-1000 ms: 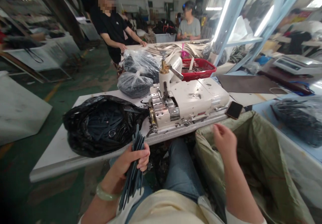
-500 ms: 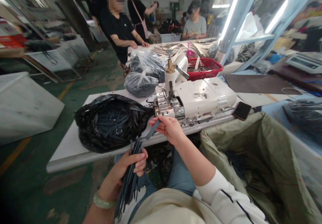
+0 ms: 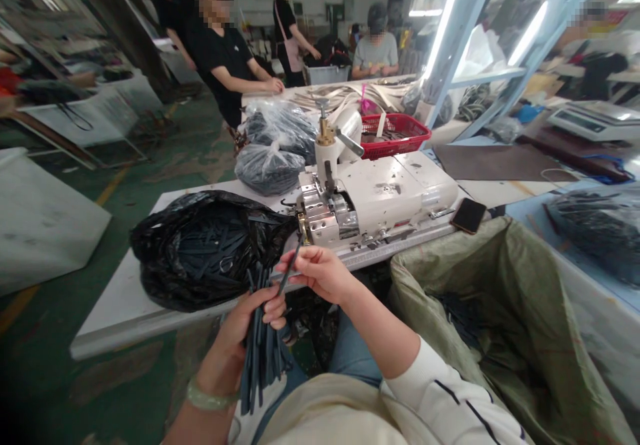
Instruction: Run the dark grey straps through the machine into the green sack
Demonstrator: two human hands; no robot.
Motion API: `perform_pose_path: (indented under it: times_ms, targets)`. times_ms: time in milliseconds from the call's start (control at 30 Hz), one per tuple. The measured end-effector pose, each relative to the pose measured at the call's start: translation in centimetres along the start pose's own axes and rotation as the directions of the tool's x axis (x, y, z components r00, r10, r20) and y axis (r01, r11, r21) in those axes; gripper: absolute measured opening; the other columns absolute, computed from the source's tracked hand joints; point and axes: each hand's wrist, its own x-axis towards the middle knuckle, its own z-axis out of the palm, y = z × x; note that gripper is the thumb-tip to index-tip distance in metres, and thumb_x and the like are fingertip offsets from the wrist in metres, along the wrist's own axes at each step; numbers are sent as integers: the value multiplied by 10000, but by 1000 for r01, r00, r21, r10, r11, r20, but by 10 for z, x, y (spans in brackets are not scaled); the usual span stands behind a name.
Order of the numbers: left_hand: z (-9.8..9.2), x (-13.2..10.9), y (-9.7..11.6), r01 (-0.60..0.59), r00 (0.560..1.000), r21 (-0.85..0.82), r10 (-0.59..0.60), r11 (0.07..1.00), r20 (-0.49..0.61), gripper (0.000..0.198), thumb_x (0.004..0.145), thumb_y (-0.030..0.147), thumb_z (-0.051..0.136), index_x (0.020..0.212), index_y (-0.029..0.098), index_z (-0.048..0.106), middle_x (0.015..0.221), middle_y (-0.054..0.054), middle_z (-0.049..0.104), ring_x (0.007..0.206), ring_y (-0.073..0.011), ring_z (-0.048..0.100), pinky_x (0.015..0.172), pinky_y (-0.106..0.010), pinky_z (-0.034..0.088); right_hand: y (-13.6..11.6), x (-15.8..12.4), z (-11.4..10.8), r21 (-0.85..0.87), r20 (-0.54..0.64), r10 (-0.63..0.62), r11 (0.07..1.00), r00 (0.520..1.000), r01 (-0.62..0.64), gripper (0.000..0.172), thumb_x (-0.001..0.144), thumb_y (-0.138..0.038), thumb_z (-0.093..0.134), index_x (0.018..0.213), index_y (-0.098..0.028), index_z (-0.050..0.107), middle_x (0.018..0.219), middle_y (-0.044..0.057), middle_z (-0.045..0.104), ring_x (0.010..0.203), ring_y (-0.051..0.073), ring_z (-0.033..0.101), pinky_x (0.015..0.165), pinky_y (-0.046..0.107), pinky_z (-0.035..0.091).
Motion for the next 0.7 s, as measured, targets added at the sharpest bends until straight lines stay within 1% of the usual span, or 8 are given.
perform_pose_path:
  times_ms: [67,167,267,367,467,533,600,700]
  targets:
    - [-2,1,-1,94,995,-31,-93,995,48,275,699,244,728,595,136,497,476,80,384,395,-20,304,414,-173,330,4,1,2,-51,-47,-39,998,998,36,218,675,-354,792,750,-162,720,735,34,719,599,90,628,509,148,469]
    - [-4,1,-4,105,993,-22,-104,994,53,213,696,266,740,703,118,589,491,79,399,404,-25,319,417,-174,340,5,4,4,-172,-170,-89,983,981,59,228,685,-365,775,679,-142,727,682,52,713,548,93,605,425,144,406]
    - [-4,-1,-5,44,999,21,-45,999,30,216,703,279,739,795,114,634,491,77,411,407,-34,334,419,-185,352,3,5,5,-231,-244,-85,972,966,27,244,672,-368,775,689,-127,739,685,69,714,555,109,608,424,157,412]
    - [-2,-1,-7,6,1000,52,-6,999,3,203,701,258,735,792,100,646,483,74,413,408,-36,345,417,-188,349,3,2,8,-201,-278,-53,980,959,-5,253,644,-358,789,683,-115,732,671,66,705,566,113,612,460,170,448]
    - [0,1,-8,-12,999,84,15,996,-30,193,698,251,730,774,93,648,482,68,420,411,-41,365,418,-194,350,4,3,8,-111,-250,-53,993,967,26,234,641,-340,789,703,-130,704,696,44,698,652,126,648,582,193,512]
    - [0,2,-8,-23,998,97,28,995,-51,185,697,248,730,769,102,644,484,68,425,411,-42,370,419,-196,351,1,7,2,-80,-269,-88,994,959,68,241,659,-356,770,728,-150,668,676,10,671,633,115,648,571,187,511]
    - [-2,3,-7,-39,996,99,46,994,-72,183,691,248,735,768,115,637,485,71,427,410,-40,367,419,-195,350,-6,14,-10,-127,-376,-136,987,917,95,274,662,-391,753,724,-156,629,566,-32,596,489,86,589,428,153,432]
    - [-6,2,-2,-46,995,102,54,994,-79,200,675,259,752,761,124,631,482,75,427,405,-38,360,414,-192,344,-24,28,-37,-242,-517,-197,967,833,79,322,659,-427,733,650,-143,583,399,-83,422,297,41,380,284,151,217]
